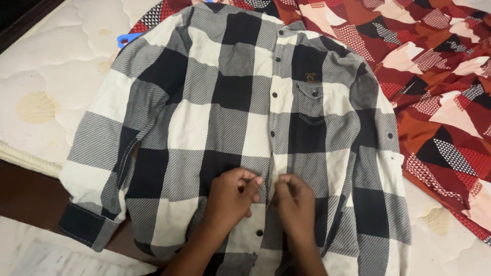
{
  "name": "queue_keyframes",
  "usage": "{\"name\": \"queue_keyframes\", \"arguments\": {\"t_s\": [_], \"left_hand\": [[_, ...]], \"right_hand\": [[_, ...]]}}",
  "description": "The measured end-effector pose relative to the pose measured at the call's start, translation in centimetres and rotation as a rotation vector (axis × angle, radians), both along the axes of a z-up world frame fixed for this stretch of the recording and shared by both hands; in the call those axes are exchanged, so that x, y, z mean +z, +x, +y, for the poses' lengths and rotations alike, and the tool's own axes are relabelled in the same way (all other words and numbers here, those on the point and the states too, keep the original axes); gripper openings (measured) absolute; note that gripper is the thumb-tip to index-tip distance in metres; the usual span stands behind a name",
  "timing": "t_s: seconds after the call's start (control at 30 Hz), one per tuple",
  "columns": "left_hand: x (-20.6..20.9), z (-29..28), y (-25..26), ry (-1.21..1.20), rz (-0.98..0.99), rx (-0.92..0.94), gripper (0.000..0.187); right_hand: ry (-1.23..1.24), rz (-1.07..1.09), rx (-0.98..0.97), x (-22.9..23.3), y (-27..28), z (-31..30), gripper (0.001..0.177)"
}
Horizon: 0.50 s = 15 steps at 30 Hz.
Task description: The person buttons a black-and-white checkered shirt laid on a bed, starting from the middle and working downward, then upward to the collar. They then place a blue hanger into the shirt and adjust the collar.
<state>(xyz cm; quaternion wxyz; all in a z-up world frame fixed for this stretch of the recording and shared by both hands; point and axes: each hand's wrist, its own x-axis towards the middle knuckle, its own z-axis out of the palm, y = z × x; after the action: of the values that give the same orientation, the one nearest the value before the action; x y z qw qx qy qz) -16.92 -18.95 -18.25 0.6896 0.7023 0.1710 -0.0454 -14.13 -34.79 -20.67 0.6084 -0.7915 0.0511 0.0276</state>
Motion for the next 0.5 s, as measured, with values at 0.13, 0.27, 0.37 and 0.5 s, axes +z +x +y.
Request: {"name": "queue_keyframes", "arguments": {"t_s": [0.13, 0.27, 0.37, 0.5], "left_hand": [[-0.9, -0.2, 0.0, -0.101, -0.022, -0.01, 0.026], [-1.8, -0.3, 0.3, -0.296, -0.053, -0.012, 0.021], [-1.9, -0.5, 0.3, -0.322, -0.035, -0.017, 0.02], [-1.7, -0.5, 0.3, -0.302, 0.0, -0.033, 0.021]], "right_hand": [[0.116, 0.196, -0.049, 1.5, 0.3, -0.5, 0.015], [0.161, 0.226, 0.066, 3.7, 0.0, -1.2, 0.019], [0.071, 0.22, 0.116, 4.3, -0.2, -1.3, 0.018], [0.058, 0.24, 0.148, 3.6, -0.3, -0.7, 0.016]]}}
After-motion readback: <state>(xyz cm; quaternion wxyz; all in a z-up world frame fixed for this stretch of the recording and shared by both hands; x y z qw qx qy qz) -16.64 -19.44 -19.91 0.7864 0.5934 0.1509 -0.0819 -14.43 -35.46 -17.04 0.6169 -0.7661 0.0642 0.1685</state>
